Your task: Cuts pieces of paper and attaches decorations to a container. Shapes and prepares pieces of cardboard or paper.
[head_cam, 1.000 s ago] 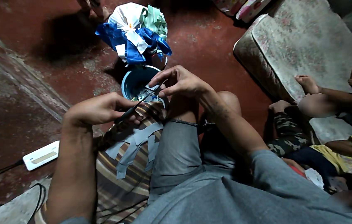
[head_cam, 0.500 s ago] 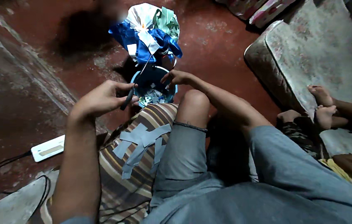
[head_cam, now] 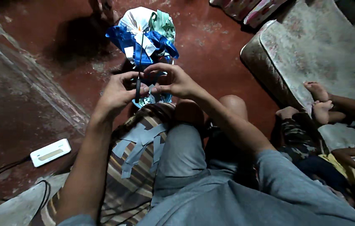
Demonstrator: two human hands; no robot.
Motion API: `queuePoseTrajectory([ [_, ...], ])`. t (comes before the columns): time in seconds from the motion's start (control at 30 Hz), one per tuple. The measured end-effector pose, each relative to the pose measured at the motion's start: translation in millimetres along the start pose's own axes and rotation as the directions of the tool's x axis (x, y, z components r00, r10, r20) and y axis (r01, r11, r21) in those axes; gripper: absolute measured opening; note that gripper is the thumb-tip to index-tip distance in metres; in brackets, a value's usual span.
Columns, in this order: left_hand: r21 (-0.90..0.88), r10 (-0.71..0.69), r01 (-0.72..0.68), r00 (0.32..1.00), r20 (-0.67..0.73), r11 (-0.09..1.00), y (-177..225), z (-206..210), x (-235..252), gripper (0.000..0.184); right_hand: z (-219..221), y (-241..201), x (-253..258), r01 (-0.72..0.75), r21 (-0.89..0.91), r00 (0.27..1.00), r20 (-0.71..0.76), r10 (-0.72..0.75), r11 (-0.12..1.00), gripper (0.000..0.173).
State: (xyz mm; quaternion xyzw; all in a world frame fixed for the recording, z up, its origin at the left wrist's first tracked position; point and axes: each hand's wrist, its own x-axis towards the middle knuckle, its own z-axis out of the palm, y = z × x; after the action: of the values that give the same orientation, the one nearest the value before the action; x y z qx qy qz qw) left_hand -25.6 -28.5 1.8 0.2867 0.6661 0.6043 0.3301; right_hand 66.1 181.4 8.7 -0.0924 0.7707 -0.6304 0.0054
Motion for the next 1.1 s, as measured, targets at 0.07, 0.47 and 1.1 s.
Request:
queuePoseTrajectory([
  [0.07, -0.011, -0.011, 0.011, 1.000, 0.005, 1.000, 1.5, -0.6, -0.3, 0.038, 1.7, 2.2, -2.9, 0.019, 0.001, 0.999, -0.026, -0.019, 1.000, 0.048],
  [0.47, -0.044, -0.009, 0.005, 0.997, -0.076, 0.999, -1.9, -1.8, 1.0, 0.038, 4.6, 8.6, -11.4, -0.059, 0.212, 0.997, 0.056, 0.048, 0.976, 0.040],
  [1.1, 0.362, -0.299, 0.114, 0.806, 0.511, 0.925, 20.5, -69.6, -25.2, 0.042, -35.3, 12.0, -19.3, -0.053, 0.196, 0.998, -0.018, 0.057, 0.979, 0.041],
])
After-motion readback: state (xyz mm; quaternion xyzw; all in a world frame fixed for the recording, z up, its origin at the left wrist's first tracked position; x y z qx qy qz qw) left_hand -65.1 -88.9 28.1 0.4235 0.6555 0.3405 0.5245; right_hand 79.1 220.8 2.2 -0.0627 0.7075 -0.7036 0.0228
